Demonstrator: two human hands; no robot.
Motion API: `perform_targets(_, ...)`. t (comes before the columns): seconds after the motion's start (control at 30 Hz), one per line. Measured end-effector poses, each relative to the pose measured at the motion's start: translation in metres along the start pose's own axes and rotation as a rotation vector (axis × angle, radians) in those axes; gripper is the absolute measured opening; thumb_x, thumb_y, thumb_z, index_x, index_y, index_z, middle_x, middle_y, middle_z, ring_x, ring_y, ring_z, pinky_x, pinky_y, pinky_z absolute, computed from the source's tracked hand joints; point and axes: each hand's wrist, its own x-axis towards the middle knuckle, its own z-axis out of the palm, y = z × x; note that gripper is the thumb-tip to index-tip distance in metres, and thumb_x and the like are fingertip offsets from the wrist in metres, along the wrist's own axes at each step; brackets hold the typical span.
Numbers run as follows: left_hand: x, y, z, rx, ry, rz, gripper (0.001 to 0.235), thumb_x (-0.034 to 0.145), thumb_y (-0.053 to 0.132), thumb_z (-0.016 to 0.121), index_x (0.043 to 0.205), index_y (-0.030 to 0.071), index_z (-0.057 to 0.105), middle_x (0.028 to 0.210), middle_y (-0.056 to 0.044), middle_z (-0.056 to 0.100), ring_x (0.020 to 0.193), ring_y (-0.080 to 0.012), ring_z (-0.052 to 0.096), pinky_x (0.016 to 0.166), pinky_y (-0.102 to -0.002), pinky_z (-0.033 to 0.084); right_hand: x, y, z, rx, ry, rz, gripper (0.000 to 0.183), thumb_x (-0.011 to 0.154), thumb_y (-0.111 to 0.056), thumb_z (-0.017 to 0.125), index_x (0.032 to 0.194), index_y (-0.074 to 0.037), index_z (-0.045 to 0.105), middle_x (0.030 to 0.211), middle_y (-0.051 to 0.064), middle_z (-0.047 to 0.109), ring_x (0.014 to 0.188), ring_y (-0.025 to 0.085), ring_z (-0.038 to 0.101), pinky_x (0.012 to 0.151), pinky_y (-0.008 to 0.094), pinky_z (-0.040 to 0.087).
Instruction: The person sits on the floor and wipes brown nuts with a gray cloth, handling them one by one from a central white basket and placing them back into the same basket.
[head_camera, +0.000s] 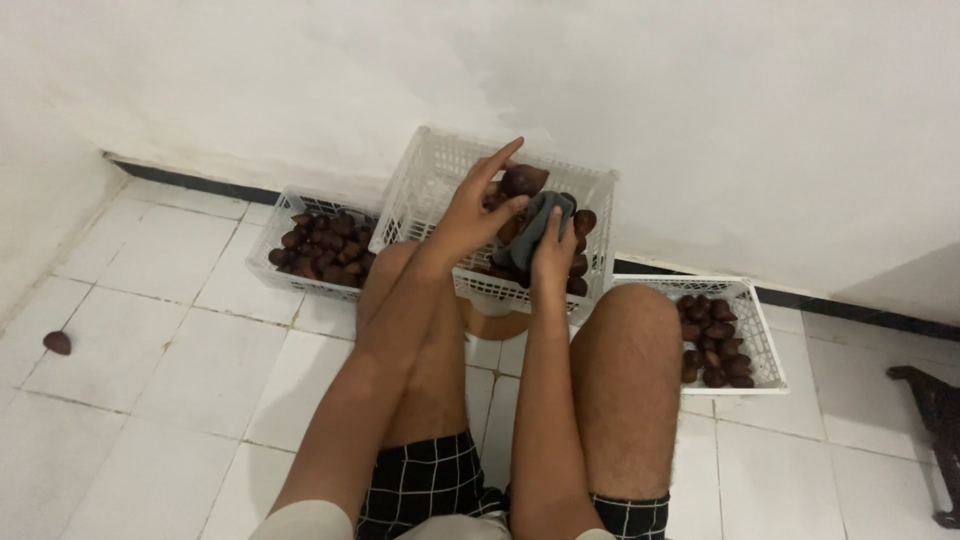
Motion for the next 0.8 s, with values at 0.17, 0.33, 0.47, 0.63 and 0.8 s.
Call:
perform_targets(0.17, 0.001, -0.011, -0.005, 0.178, -0.076, -0.046, 0.051, 0.093, 0.033, 0.080, 0.136, 0.010, 0.065, 0.132, -0.021, 0.063, 0.132, -0.0409, 0.056, 0.115, -0.057, 0.042, -0.023, -0.044, 0.025, 0.504, -0.025, 0.297, 0.084, 0.097, -0.069, 0.056, 0.156, -0.010, 0.043, 0.144, 0.021, 0.055, 0.130, 0.036, 0.056, 0.108, 0.053, 0.047)
perform_targets(0.33, -0.003, -0.007, -0.004, 0.152, -0.113, -0.073, 0.044, 0.100, 0.030, 0.069, 0.140, 0.014, 0.059, 0.135, -0.018, 0.065, 0.133, -0.0371, 0.056, 0.115, -0.056, 0.041, -0.028, -0.048, 0.027, 0.241, 0.041, 0.081, 0.080, 0.102, -0.064, 0.054, 0.161, -0.013, 0.035, 0.157, 0.022, 0.043, 0.141, 0.036, 0.045, 0.117, 0.053, 0.037)
perform_targets(0.47, -0.009, 0.007, -0.011, -0.080, -0.027, -0.113, 0.053, 0.113, 0.045, 0.037, 0.155, 0.014, 0.044, 0.152, -0.021, 0.052, 0.144, -0.0393, 0.045, 0.121, -0.060, 0.032, -0.015, -0.028, 0.026, -0.116, 0.132, -0.615, 0.039, 0.116, -0.020, 0.047, 0.152, -0.006, 0.045, 0.146, 0.020, 0.051, 0.141, 0.036, 0.045, 0.120, 0.054, 0.033)
perform_targets(0.63, -0.008, 0.007, -0.011, -0.114, -0.024, -0.340, 0.075, 0.110, 0.059, 0.028, 0.158, 0.003, 0.036, 0.163, -0.023, 0.036, 0.152, -0.0361, 0.032, 0.127, -0.052, 0.025, -0.025, -0.030, 0.036, -0.366, 0.197, -0.831, 0.043, 0.103, -0.017, 0.053, 0.146, -0.020, 0.057, 0.136, 0.011, 0.050, 0.132, 0.035, 0.050, 0.112, 0.050, 0.040)
perform_targets(0.8, -0.019, 0.016, -0.013, -0.113, -0.079, -0.454, 0.081, 0.109, 0.062, 0.029, 0.162, 0.000, 0.028, 0.166, -0.023, 0.027, 0.154, -0.0384, 0.026, 0.128, -0.053, 0.020, -0.007, 0.004, 0.044, -0.287, 0.267, -0.722, 0.034, 0.108, -0.017, 0.053, 0.141, -0.019, 0.060, 0.130, 0.013, 0.054, 0.129, 0.036, 0.052, 0.111, 0.050, 0.039)
